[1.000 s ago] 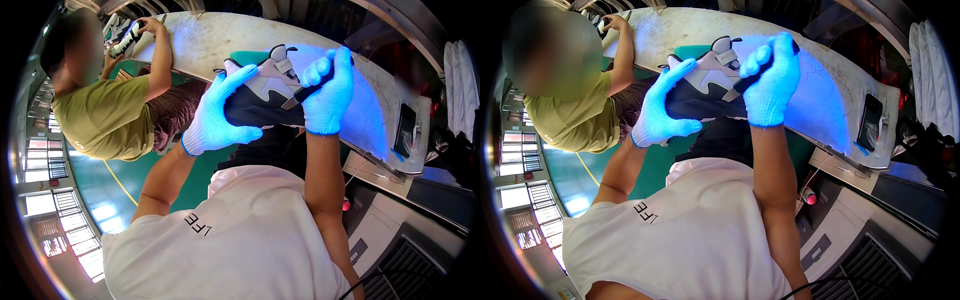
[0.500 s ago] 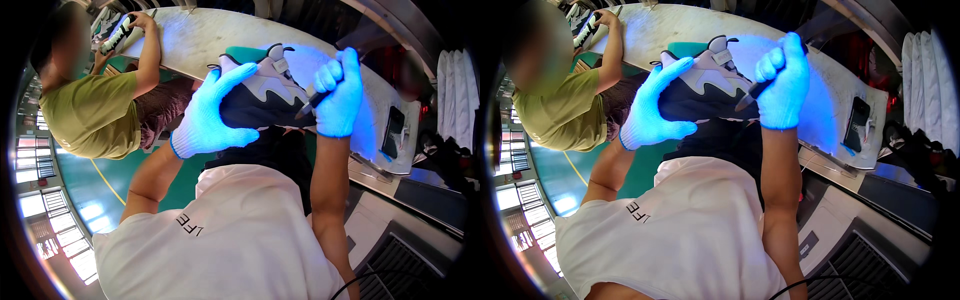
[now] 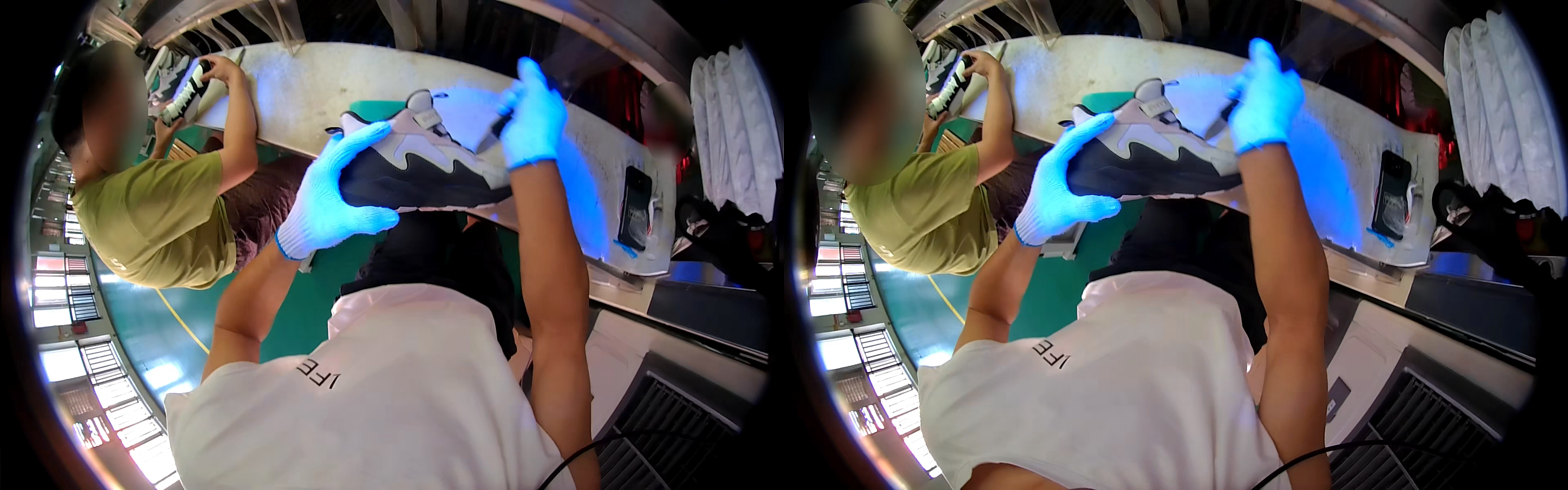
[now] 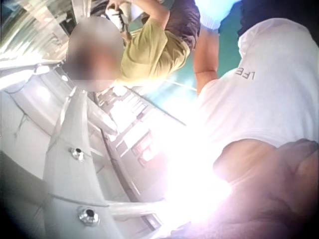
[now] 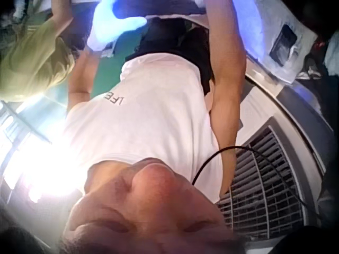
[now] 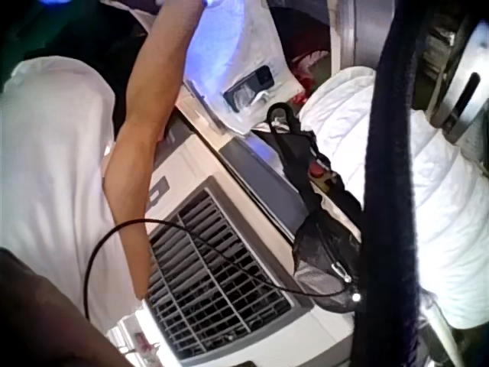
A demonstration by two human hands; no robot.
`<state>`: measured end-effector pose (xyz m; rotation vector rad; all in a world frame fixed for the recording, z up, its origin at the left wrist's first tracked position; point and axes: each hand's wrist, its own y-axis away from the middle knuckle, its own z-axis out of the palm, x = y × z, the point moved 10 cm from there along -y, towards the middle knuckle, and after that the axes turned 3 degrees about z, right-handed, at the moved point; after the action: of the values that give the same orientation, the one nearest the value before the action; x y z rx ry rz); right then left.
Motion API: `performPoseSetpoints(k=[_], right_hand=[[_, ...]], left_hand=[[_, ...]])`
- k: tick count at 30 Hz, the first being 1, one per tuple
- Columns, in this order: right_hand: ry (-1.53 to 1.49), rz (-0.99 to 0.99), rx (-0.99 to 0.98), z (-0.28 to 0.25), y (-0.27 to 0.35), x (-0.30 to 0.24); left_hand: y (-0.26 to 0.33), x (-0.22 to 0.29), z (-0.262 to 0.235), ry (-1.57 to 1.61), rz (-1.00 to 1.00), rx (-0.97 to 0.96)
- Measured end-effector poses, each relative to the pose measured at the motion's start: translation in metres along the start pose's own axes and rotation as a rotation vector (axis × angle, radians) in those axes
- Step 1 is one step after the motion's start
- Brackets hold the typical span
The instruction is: The person uses a small black tool to scrape and clean the sole and sides of a white sneaker with black accents. They repeatedly rub the tool along the shoe's surface, rotate the shoe to access different areas, and place it on the workbench between passes.
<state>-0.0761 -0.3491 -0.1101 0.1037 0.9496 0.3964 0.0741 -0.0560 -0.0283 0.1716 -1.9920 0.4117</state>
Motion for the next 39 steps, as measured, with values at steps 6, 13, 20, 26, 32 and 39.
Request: performPoseSetpoints(k=[6, 13, 20, 26, 32, 39], right_hand=[[0.053, 0.039, 0.242, -0.112, 0.050, -0.023], [0.222, -0.214, 0.117, -0.165, 0.079, -0.016], [0.551, -0.037, 0.021, -0.142, 0.061, -0.005], [0.489, 0.213, -0.378, -0.097, 0.022, -0.016], [0.869, -0.018, -0.395, -0.031, 0.052, -0.039], [0.923, -0.041, -0.347, -0.040, 0.056, -0.046]], left_hand=[[-0.024, -0.076, -0.009, 0.277, -0.406, -0.225], [-0.075, 0.031, 0.075, -0.706, 0.304, -0.417], [-0.114, 0.057, 0.131, -0.506, 0.278, -0.520], [-0.081, 0.094, 0.017, -0.308, 0.486, -0.145], [-0.038, -0.052, 0.022, -0.608, 0.320, -0.189], [-0.043, -0.008, 0.059, -0.740, 0.106, -0.397]])
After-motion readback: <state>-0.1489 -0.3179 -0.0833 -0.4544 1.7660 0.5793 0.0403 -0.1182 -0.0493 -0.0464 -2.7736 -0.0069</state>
